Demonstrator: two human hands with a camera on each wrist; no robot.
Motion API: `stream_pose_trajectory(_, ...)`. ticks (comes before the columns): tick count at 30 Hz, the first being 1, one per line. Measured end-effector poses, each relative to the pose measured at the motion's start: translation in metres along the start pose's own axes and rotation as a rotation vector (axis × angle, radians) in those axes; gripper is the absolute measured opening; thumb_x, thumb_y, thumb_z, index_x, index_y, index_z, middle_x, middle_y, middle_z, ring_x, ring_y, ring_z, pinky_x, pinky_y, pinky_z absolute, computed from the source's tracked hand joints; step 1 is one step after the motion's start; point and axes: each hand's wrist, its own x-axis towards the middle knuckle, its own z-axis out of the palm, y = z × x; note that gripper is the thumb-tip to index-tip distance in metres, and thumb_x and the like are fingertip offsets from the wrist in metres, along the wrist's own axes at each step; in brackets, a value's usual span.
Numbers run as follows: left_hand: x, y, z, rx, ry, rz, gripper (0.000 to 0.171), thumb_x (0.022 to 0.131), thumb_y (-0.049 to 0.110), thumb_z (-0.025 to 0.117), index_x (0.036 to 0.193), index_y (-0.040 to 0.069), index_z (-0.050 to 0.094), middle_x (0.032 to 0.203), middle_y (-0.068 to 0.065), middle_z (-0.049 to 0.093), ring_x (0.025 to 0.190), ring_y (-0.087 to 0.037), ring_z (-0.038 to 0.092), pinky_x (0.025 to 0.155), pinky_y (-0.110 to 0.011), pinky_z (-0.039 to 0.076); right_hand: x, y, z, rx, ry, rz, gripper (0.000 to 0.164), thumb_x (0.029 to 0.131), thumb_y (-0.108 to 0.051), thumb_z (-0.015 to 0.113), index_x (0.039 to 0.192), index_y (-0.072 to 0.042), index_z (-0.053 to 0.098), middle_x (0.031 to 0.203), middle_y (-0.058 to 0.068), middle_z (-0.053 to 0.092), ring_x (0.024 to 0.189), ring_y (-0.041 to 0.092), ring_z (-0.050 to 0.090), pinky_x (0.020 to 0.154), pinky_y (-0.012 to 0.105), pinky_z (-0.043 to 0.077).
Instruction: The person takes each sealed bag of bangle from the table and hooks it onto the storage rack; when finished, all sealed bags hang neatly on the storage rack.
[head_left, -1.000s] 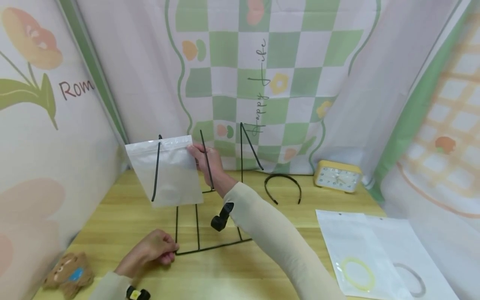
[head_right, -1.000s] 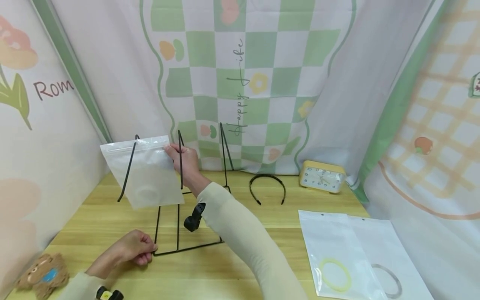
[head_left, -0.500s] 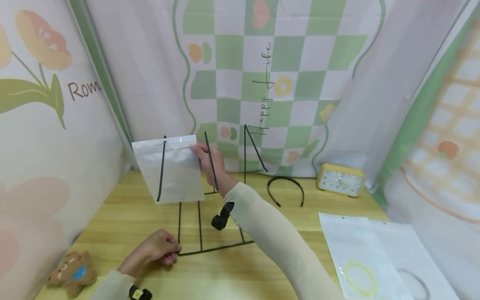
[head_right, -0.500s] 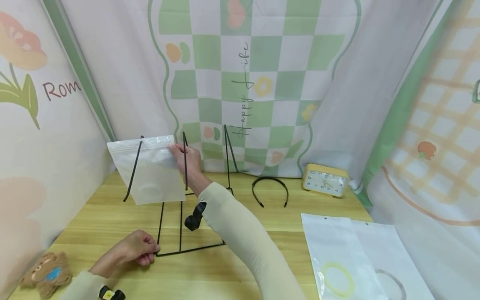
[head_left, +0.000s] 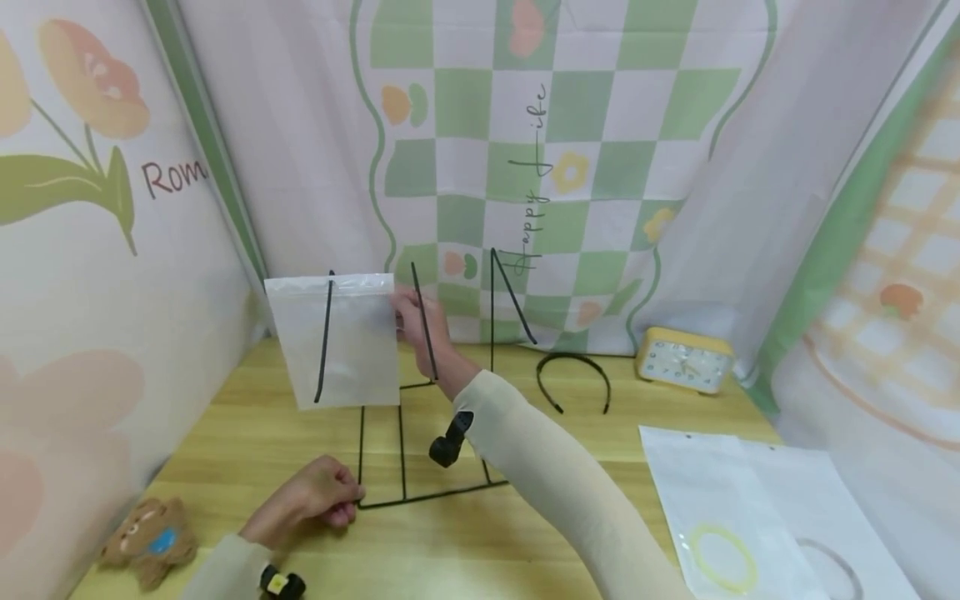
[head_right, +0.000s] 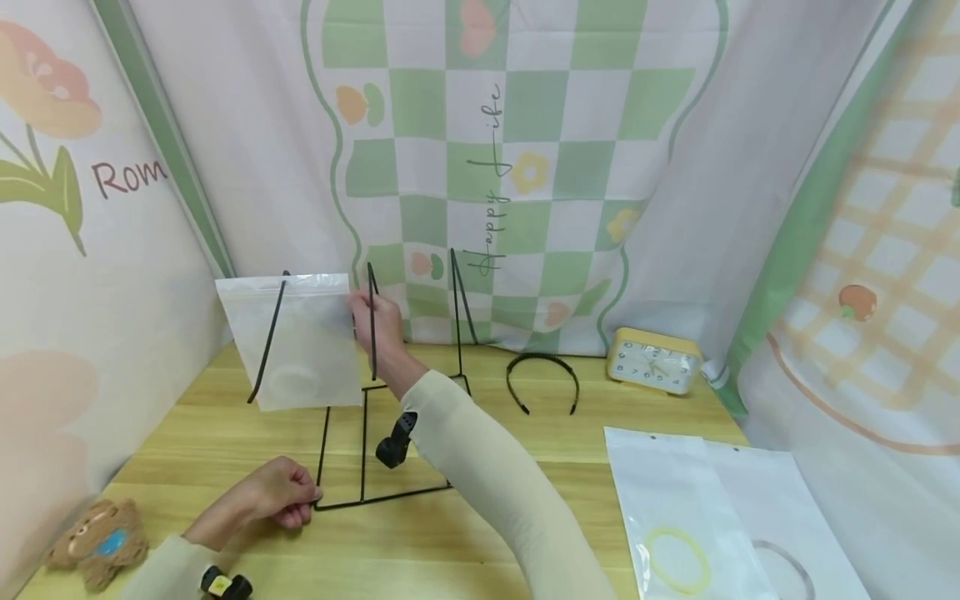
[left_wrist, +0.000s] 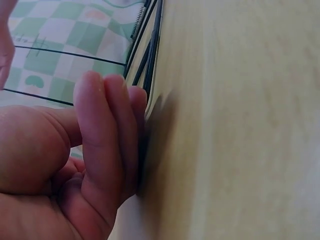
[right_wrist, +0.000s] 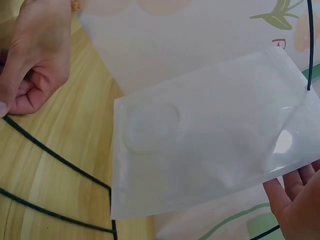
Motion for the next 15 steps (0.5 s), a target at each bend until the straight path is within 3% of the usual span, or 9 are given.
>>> stream_pose_trajectory(4, 0.001, 0.001, 0.002, 0.013, 0.001, 0.010, 0.013, 0.090, 0.003, 0.065, 0.078, -0.001, 0.062, 0.064, -0.009, 0.066, 0.050, -0.011, 0.062, 0.050, -0.025, 0.056, -0.005, 0.008, -0.012, -0.107, -0.003, -0.089, 0.025, 0.097, -0.017, 0.056, 0.117, -0.006, 0.066, 0.097, 0.007, 0.064, 0.078, 0.011, 0.056, 0.068, 0.023, 0.049)
stream_pose_trajectory(7, 0.000, 0.001, 0.002, 0.024, -0.001, 0.014, 0.013, 0.090, 0.003, 0.065, 0.078, -0.002, 0.061, 0.063, -0.009, 0.066, 0.050, -0.012, 0.062, 0.049, -0.024, 0.056, -0.008, 0.019, -0.027, -0.183, -0.030, -0.149, 0.030, 0.099, -0.015, 0.054, 0.125, -0.002, 0.061, 0.113, 0.014, 0.066, 0.092, 0.019, 0.063, 0.081, 0.029, 0.054)
stream_pose_trajectory(10, -0.002, 0.001, 0.001, 0.030, -0.008, 0.018, 0.015, 0.090, 0.003, 0.065, 0.077, -0.002, 0.061, 0.062, -0.008, 0.065, 0.050, -0.012, 0.061, 0.049, -0.024, 0.055, -0.013, 0.030, -0.048, -0.237, -0.070, -0.177, 0.031, 0.100, -0.017, 0.053, 0.127, -0.002, 0.058, 0.122, 0.012, 0.064, 0.111, 0.023, 0.061, 0.098, 0.037, 0.050)
stream_pose_trajectory(15, 0.000, 0.000, -0.002, 0.025, -0.029, 0.042, 0.016, 0.091, 0.003, 0.065, 0.076, -0.002, 0.062, 0.061, -0.007, 0.066, 0.049, -0.011, 0.061, 0.048, -0.022, 0.055, -0.031, 0.043, -0.080, -0.281, -0.077, -0.189, 0.028, 0.098, -0.015, 0.054, 0.123, -0.004, 0.062, 0.118, 0.011, 0.066, 0.109, 0.024, 0.061, 0.091, 0.037, 0.052)
